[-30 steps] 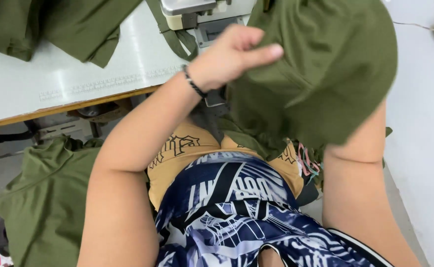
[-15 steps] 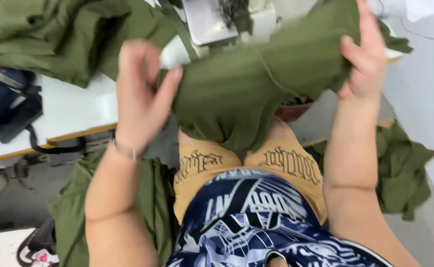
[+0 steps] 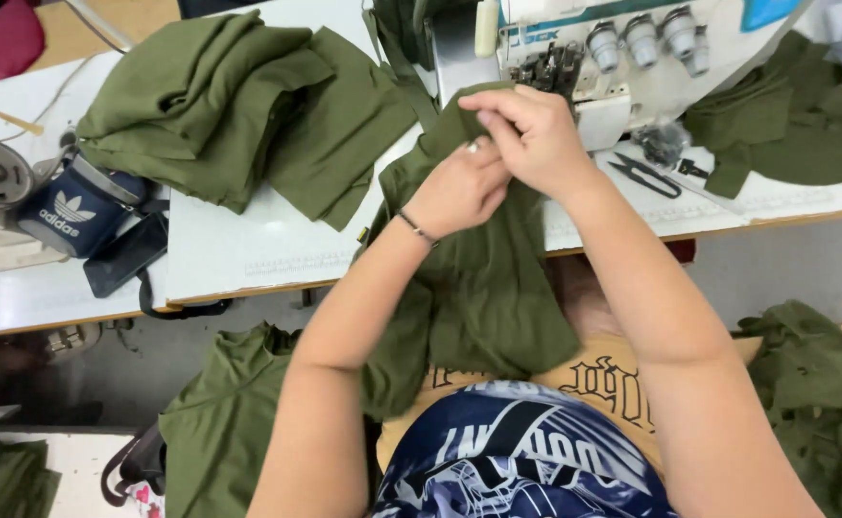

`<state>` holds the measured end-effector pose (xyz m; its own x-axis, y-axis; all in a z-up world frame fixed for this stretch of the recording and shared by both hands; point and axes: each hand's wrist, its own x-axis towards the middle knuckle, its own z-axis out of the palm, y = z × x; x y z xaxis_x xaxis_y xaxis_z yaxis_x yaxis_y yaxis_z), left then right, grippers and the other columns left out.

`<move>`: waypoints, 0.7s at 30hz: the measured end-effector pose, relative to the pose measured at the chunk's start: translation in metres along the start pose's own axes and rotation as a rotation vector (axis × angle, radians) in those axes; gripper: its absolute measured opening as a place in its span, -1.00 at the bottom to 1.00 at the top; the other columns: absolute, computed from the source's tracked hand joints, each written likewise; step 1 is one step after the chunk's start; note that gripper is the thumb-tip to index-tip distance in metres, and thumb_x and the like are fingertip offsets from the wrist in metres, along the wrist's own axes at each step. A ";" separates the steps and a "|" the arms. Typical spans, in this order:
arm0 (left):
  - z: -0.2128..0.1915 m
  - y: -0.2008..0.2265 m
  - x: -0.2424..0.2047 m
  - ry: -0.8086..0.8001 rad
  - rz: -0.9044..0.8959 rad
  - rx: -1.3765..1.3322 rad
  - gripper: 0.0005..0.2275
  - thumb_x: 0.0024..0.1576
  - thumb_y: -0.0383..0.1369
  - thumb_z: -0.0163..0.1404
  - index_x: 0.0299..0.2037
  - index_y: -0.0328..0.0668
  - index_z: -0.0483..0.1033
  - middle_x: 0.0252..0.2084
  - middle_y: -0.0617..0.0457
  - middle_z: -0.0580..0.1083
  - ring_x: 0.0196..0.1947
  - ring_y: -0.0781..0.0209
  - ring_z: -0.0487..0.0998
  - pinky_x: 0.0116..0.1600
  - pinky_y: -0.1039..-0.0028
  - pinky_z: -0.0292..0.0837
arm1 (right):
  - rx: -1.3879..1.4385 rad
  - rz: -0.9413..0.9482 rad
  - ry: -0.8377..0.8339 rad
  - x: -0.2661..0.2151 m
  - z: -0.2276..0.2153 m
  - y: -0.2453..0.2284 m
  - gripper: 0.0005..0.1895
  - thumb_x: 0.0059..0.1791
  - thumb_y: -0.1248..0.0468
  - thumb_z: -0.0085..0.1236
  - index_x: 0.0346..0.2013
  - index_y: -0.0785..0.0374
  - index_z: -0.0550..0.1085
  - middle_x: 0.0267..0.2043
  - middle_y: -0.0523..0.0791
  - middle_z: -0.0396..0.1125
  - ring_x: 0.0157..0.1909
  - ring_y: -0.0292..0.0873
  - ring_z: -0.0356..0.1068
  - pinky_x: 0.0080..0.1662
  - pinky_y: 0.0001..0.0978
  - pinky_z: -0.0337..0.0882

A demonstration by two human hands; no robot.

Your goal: Inspecting and finalizing green garments at a sewing station, checking seams and handling fabric.

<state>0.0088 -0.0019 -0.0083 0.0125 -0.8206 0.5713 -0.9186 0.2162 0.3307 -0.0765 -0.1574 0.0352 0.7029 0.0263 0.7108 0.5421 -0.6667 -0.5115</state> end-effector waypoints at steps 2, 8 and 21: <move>0.025 -0.030 0.007 0.141 -0.211 0.338 -0.80 0.15 -0.37 -0.12 -0.10 -0.31 0.44 -0.21 -0.23 0.45 -0.30 -0.28 0.41 -0.27 0.03 0.31 | -0.056 -0.019 0.031 -0.004 0.009 -0.003 -0.70 0.17 0.46 0.01 0.21 0.49 0.42 0.12 0.15 0.43 0.12 0.13 0.47 0.15 -0.09 0.50; 0.031 -0.054 0.019 0.173 -0.558 0.728 -0.65 0.21 -0.18 0.11 0.14 -0.12 0.43 0.03 -0.04 0.39 -0.10 -0.17 0.41 -0.32 0.21 0.49 | 0.554 0.872 0.318 -0.121 0.068 0.011 -0.01 -0.07 0.27 0.33 0.44 0.18 -0.16 0.20 0.16 0.35 0.21 -0.06 0.44 0.23 -0.26 0.45; -0.015 -0.061 0.010 0.018 -0.316 0.041 -0.83 0.22 -0.49 0.16 -0.01 -0.32 0.60 -0.09 -0.06 0.37 -0.12 -0.07 0.52 -0.01 0.22 0.44 | 0.392 0.775 0.149 -0.109 0.023 -0.028 -0.40 0.03 0.31 0.26 0.26 0.29 0.16 -0.01 0.18 0.49 0.02 0.03 0.58 -0.05 -0.23 0.66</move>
<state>0.0712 -0.0152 -0.0114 0.3061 -0.8344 0.4582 -0.8833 -0.0694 0.4637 -0.1579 -0.1241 -0.0396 0.8861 -0.4431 0.1363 0.0753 -0.1526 -0.9854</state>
